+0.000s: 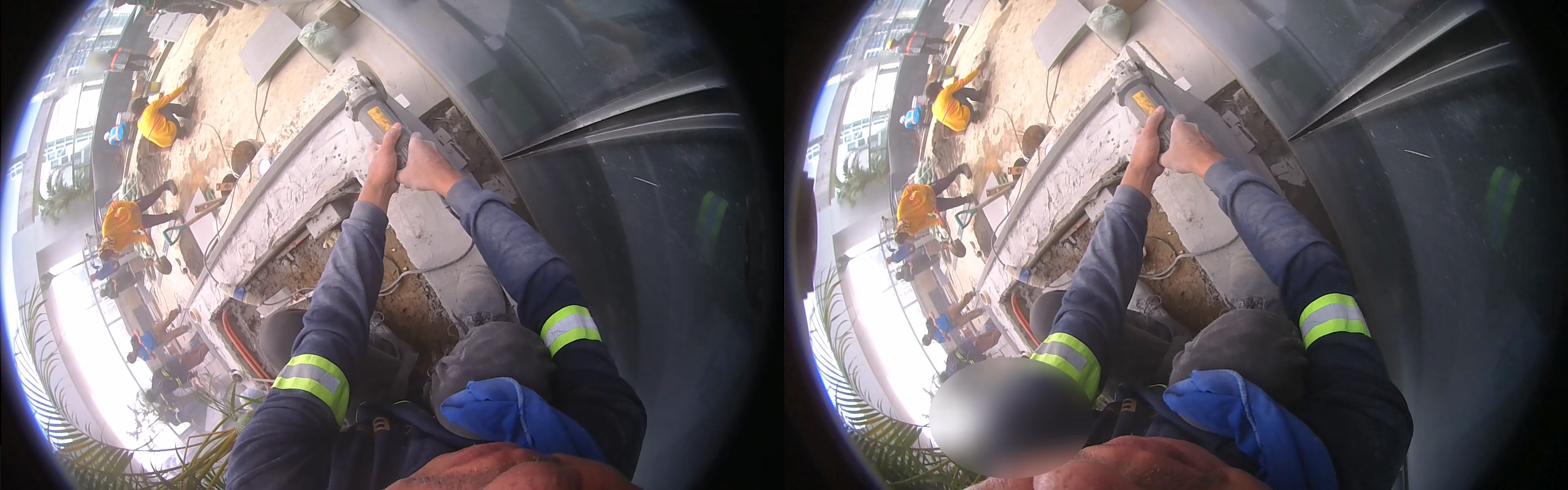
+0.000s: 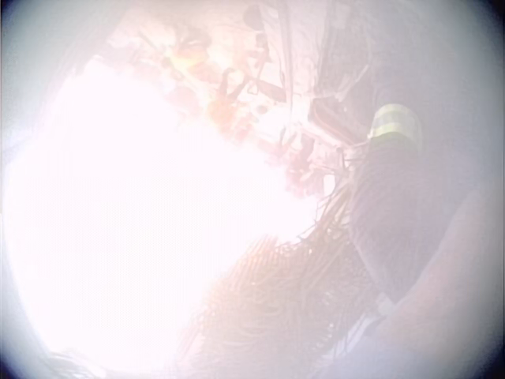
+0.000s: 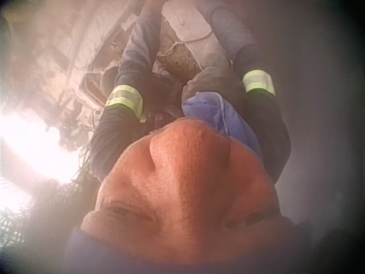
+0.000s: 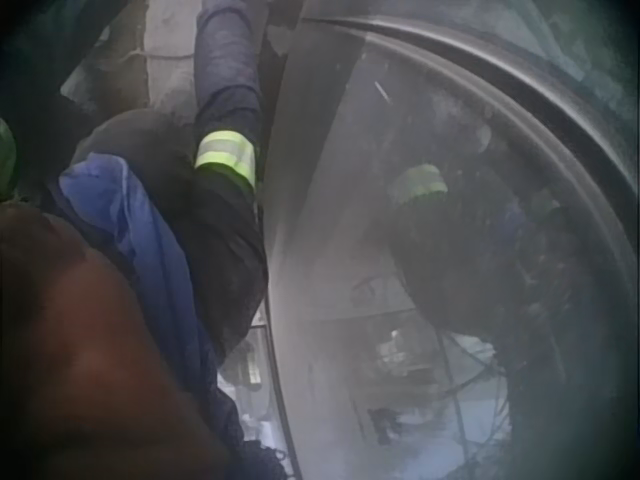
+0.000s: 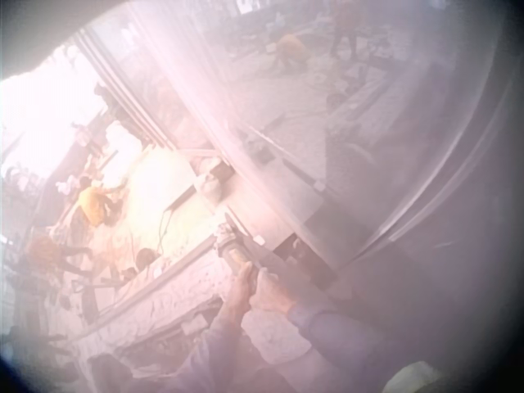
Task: The person uses an angle grinder to smooth the edge of a concrete structure. They hold the tool with both hands and move it along the edge, then briefly pause to wipe the tool with a cloth.
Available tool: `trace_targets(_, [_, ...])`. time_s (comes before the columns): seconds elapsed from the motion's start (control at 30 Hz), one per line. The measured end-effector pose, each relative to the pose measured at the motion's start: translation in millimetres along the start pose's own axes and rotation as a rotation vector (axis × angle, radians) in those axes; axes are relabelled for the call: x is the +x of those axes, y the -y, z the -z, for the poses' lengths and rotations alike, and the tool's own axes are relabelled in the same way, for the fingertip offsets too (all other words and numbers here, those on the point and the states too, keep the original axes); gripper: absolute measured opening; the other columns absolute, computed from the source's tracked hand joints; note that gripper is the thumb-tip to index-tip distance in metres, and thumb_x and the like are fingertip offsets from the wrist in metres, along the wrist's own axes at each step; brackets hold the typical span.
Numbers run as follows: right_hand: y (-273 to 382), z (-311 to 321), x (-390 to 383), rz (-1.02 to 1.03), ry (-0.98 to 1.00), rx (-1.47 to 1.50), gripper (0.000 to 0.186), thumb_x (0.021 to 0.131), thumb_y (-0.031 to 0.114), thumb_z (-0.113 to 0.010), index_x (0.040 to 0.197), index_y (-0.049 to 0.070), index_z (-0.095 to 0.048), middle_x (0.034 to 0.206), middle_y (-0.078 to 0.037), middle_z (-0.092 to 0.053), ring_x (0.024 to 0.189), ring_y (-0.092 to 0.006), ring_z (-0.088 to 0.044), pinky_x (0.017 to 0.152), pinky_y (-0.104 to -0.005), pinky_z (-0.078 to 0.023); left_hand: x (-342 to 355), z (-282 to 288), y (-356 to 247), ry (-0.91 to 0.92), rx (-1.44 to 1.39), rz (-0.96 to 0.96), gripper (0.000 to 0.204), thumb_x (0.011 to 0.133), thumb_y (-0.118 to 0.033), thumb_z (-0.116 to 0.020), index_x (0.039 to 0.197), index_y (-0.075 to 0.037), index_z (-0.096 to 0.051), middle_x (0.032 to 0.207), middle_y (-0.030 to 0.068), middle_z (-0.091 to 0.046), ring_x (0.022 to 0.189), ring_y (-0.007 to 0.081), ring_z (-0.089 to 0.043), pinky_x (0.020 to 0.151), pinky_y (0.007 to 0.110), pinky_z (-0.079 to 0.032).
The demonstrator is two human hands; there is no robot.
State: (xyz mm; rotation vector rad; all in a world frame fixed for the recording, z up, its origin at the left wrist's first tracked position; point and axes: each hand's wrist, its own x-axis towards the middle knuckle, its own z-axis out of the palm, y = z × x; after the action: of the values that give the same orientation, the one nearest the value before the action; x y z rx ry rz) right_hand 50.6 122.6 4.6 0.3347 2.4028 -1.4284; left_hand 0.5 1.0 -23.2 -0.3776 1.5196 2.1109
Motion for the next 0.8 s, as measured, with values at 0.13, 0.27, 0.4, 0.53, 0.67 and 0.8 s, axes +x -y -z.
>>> trace_targets(0.13, [-15, -4, 0, 0.008, 0.014, 0.053, 0.065, 0.071, 0.015, -0.079, 0.120, -0.016, -0.050, 0.115, -0.038, -0.065, 0.111, -0.0510, -0.065, 0.096, -0.0507, -0.054, -9, -13, 4, -0.006, 0.001, -0.016, 0.032, 0.100, -0.027, -0.066, 0.118, -0.001, -0.062, 0.099, 0.0083, -0.072, 0.081, 0.0162, -0.071, 0.072, 0.031, -0.059])
trace_targets(0.27, [-17, -3, -17, 0.022, -0.010, 0.034, 0.063, 0.071, 0.015, -0.079, 0.117, -0.016, -0.050, 0.111, -0.038, -0.066, 0.109, -0.0501, -0.067, 0.093, -0.0497, -0.055, -24, -16, 9, -0.016, 0.030, -0.025, 0.030, 0.100, -0.026, -0.066, 0.118, -0.001, -0.062, 0.096, 0.0063, -0.071, 0.078, 0.0147, -0.070, 0.070, 0.030, -0.059])
trace_targets(0.4, [-7, 9, -45, -0.015, 0.010, 0.053, 0.058, 0.071, 0.016, -0.079, 0.113, -0.013, -0.050, 0.104, -0.037, -0.068, 0.104, -0.0493, -0.068, 0.090, -0.0494, -0.055, -41, -21, 19, -0.055, 0.043, -0.038, 0.032, 0.099, -0.025, -0.068, 0.118, 0.000, -0.061, 0.095, 0.0062, -0.070, 0.076, 0.0144, -0.069, 0.067, 0.030, -0.058])
trace_targets(0.53, [-17, 6, -61, -0.016, -0.001, 0.070, 0.056, 0.071, 0.017, -0.079, 0.110, -0.012, -0.051, 0.099, -0.036, -0.068, 0.099, -0.0499, -0.069, 0.086, -0.0501, -0.055, -56, -24, 31, -0.065, 0.064, -0.051, 0.034, 0.098, -0.024, -0.068, 0.120, 0.001, -0.059, 0.097, 0.0066, -0.068, 0.078, 0.0134, -0.067, 0.069, 0.029, -0.057])
trace_targets(0.67, [-15, 10, -69, -0.009, -0.014, 0.058, 0.056, 0.072, 0.018, -0.079, 0.109, -0.013, -0.051, 0.097, -0.036, -0.068, 0.098, -0.0504, -0.068, 0.084, -0.0511, -0.055, -61, -25, 37, -0.069, 0.047, -0.047, 0.035, 0.098, -0.024, -0.068, 0.121, 0.000, -0.059, 0.099, 0.0073, -0.068, 0.081, 0.0134, -0.067, 0.071, 0.030, -0.057])
trace_targets(0.8, [-18, 7, -62, 0.002, -0.010, 0.061, 0.055, 0.072, 0.018, -0.079, 0.107, -0.013, -0.051, 0.098, -0.038, -0.068, 0.099, -0.0509, -0.068, 0.084, -0.0512, -0.055, -57, -26, 30, -0.053, 0.054, -0.048, 0.034, 0.098, -0.024, -0.068, 0.120, 0.000, -0.060, 0.099, 0.0073, -0.068, 0.081, 0.0137, -0.067, 0.070, 0.030, -0.057])
